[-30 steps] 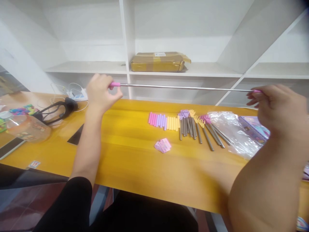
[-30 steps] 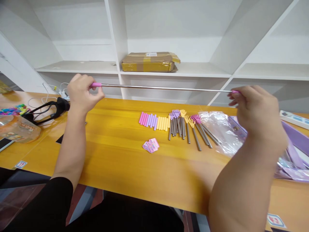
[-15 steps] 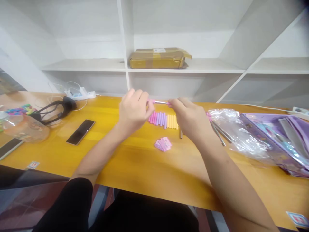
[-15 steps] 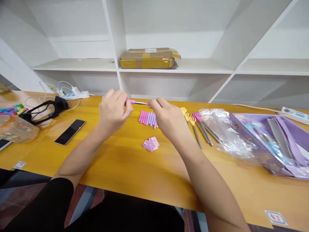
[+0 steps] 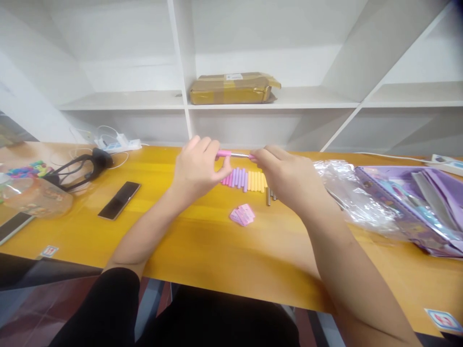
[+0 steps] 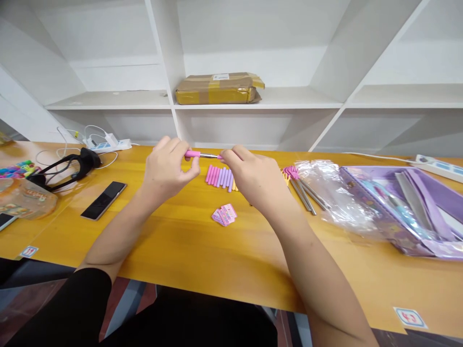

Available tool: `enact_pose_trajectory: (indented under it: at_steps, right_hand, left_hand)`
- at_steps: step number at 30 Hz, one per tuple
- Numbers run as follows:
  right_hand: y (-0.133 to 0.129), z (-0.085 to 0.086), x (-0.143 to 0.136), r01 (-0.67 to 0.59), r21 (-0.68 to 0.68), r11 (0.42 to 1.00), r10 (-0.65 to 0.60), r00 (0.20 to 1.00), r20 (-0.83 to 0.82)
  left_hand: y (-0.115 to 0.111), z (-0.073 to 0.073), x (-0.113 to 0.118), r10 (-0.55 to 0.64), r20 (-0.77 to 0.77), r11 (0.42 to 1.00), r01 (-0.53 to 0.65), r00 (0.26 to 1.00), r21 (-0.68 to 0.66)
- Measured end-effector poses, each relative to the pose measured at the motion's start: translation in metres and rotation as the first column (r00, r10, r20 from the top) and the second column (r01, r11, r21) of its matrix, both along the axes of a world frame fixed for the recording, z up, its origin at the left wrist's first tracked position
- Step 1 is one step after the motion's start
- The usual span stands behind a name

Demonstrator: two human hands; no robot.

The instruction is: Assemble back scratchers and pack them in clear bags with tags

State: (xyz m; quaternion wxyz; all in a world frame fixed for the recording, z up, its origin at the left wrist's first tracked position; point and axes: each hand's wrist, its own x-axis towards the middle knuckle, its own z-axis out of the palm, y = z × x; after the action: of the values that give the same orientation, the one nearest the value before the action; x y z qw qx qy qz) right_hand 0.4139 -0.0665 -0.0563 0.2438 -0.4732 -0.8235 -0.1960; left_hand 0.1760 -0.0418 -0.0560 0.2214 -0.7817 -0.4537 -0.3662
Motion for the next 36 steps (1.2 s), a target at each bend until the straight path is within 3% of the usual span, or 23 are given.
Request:
enact_pose_trajectory:
  at_steps: [15,36]
  right_hand:
    - [-0.006,0.012,0.002,0.019,-0.038,0.999,-0.025,0.984,-0.177]
    - [0.002,0.006,0.006,-0.003,-0.142,0.99,-0.033,0.968,-0.248]
  left_hand:
    - [-0.005,0.006,-0.004,-0.067,0.035,0.996,0.065,0.997,0.055]
    - [0.003,0.009,-0.009,-0.152,0.017,0.988,0.152,0.988,0.021]
